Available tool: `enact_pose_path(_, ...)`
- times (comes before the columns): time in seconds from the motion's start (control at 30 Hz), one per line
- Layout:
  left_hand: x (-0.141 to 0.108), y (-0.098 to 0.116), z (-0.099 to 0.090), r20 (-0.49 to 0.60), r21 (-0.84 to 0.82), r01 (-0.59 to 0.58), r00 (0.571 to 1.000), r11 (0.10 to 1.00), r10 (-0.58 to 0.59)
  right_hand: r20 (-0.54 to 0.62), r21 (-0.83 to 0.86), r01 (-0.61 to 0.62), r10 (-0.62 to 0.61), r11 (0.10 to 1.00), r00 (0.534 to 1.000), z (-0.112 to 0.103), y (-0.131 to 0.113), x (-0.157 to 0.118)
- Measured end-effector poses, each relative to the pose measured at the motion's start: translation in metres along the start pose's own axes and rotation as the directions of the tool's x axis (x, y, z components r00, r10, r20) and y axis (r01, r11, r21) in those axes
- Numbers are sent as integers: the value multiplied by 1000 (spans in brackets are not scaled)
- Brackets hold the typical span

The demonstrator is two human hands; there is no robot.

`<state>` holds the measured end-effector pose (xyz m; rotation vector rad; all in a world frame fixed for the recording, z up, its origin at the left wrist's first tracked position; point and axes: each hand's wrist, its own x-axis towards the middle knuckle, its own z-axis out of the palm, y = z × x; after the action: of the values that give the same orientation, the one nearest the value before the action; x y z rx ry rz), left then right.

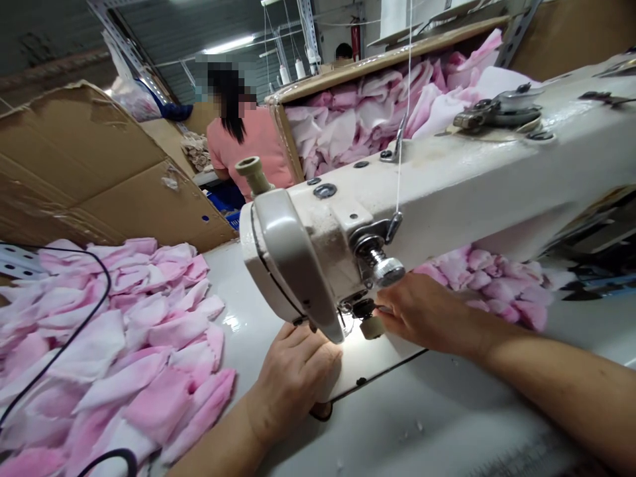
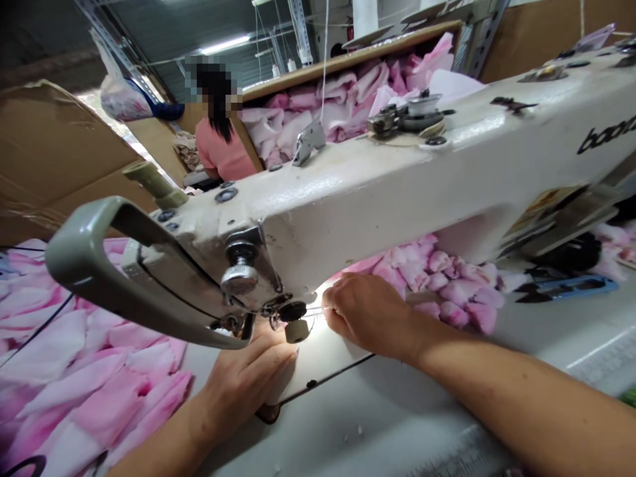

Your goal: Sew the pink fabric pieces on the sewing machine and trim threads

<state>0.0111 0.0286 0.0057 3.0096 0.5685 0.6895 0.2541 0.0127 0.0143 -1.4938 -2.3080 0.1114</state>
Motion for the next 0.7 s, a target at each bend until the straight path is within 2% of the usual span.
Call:
enact_pose_path(0.13,-1,5,1,51,36,-7,999,999,5,65,64,17,-21,998,998,-1,-2,-2)
enact_pose_path(0.27,-1,8,-1,71,-4,10,997,1000,-10,91,121,3,-14,993,996,-1,-6,-2)
enact_pose_path(0.37,-2,8,-1,52,-3,4,999,1000,-4,89,160,-13,-2,987,996,-1,-8,-3)
enact_pose_path(0.57,-2,10,-1,42,31,22,999,999,-23,55,97,18,-23,995,998,3,-11,-5)
enact_pose_path(0.7,-4,8,1,37,27,27,999,999,-28,21,115,32,-34,993,999,4,-12,-4)
